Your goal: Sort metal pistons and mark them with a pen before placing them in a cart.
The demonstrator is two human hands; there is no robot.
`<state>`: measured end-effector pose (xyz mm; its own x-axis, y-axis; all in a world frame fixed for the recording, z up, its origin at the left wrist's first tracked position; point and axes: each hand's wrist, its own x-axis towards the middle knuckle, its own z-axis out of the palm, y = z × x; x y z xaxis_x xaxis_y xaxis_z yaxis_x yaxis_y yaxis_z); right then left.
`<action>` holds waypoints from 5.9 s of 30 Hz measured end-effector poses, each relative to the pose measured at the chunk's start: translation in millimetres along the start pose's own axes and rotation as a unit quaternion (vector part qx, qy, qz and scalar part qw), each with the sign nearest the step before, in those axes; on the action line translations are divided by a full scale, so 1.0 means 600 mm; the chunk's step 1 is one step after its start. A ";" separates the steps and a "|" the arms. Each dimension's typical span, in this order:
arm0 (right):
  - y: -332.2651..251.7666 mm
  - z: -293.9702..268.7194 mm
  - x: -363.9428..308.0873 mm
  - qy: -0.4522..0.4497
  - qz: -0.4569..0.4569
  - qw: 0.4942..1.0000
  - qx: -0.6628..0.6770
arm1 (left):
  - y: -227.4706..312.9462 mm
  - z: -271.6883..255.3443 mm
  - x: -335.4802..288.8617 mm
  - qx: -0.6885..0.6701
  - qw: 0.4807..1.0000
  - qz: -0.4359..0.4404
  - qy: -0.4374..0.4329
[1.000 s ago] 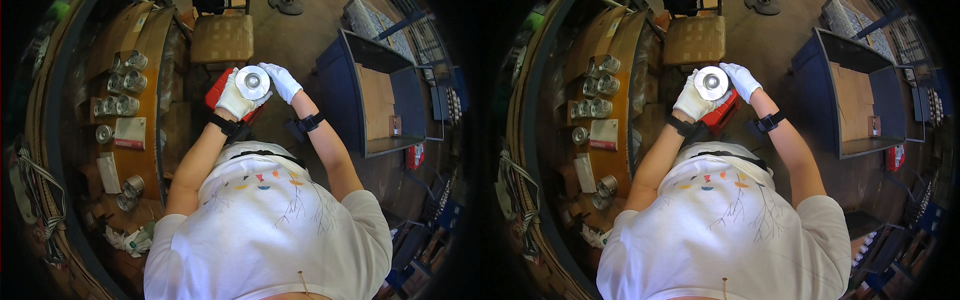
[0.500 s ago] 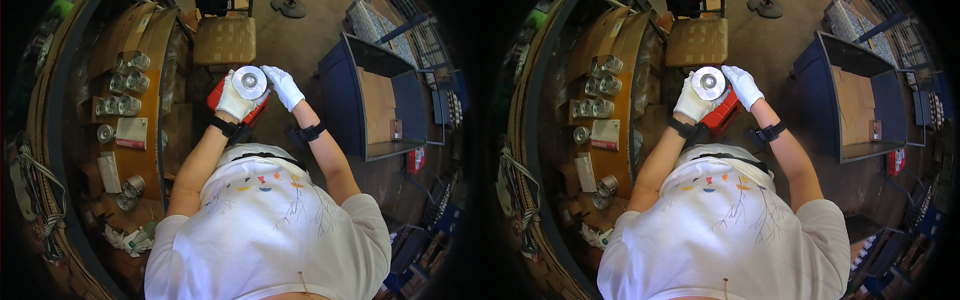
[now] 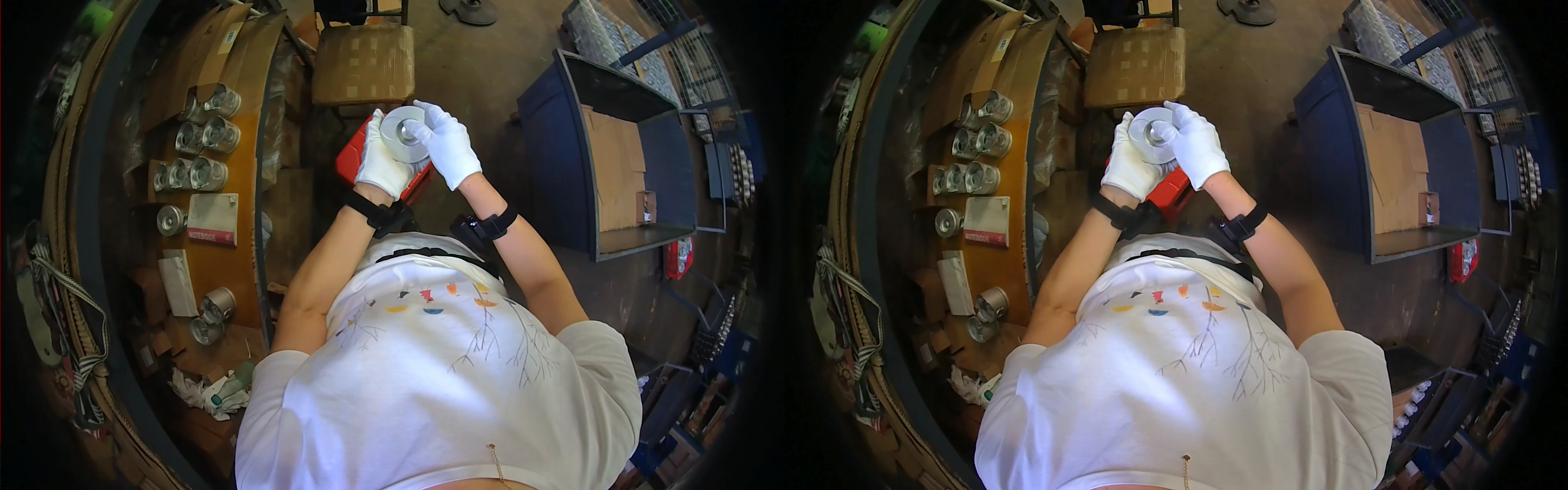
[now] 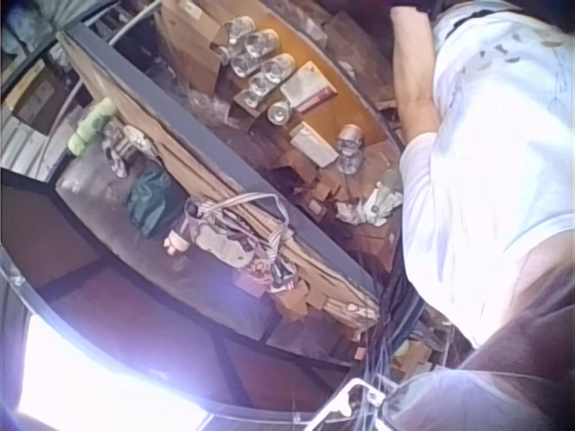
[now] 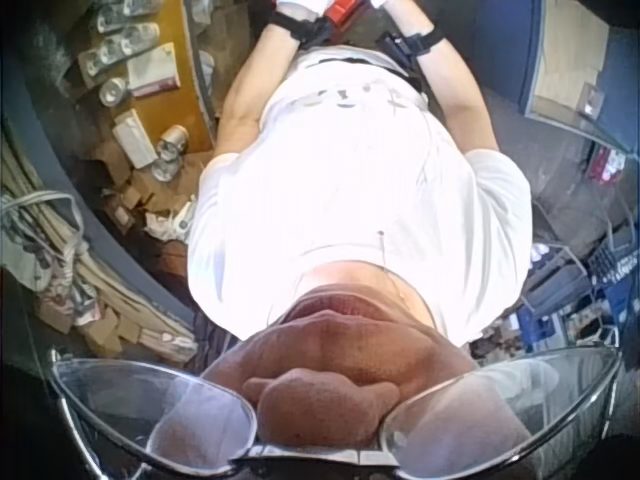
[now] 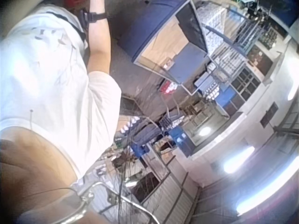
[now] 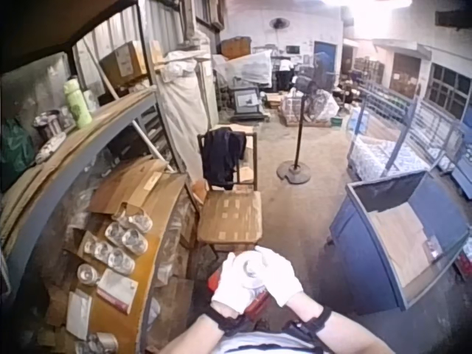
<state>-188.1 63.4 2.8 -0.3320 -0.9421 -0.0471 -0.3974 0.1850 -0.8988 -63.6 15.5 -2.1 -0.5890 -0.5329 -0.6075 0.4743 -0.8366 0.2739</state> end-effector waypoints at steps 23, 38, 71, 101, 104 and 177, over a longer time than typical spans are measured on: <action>-0.008 -0.040 -0.025 -0.081 -0.056 0.992 0.084 | 0.038 -0.007 0.012 -0.032 0.992 -0.060 -0.103; 0.024 -0.061 -0.037 -0.024 -0.030 0.974 0.224 | 0.031 0.035 0.042 -0.007 0.988 -0.113 -0.101; 0.057 -0.082 -0.045 0.048 -0.049 0.978 0.199 | 0.043 0.081 0.090 0.031 0.953 -0.226 -0.200; 0.063 -0.084 -0.053 0.047 -0.008 0.965 0.259 | 0.019 0.078 0.090 0.023 0.972 -0.199 -0.124; 0.060 -0.084 -0.055 0.046 -0.016 0.967 0.252 | 0.021 0.074 0.089 0.022 0.969 -0.203 -0.139; 0.126 -0.077 -0.081 -0.028 0.071 0.970 0.232 | 0.057 -0.001 0.097 -0.001 0.997 -0.078 -0.024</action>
<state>-241.4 136.3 -42.5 -0.3027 -0.9326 -0.1968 0.0804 0.1808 -0.9802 -81.2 -43.7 -28.6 -0.6859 -0.4027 -0.6061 0.3770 -0.9091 0.1773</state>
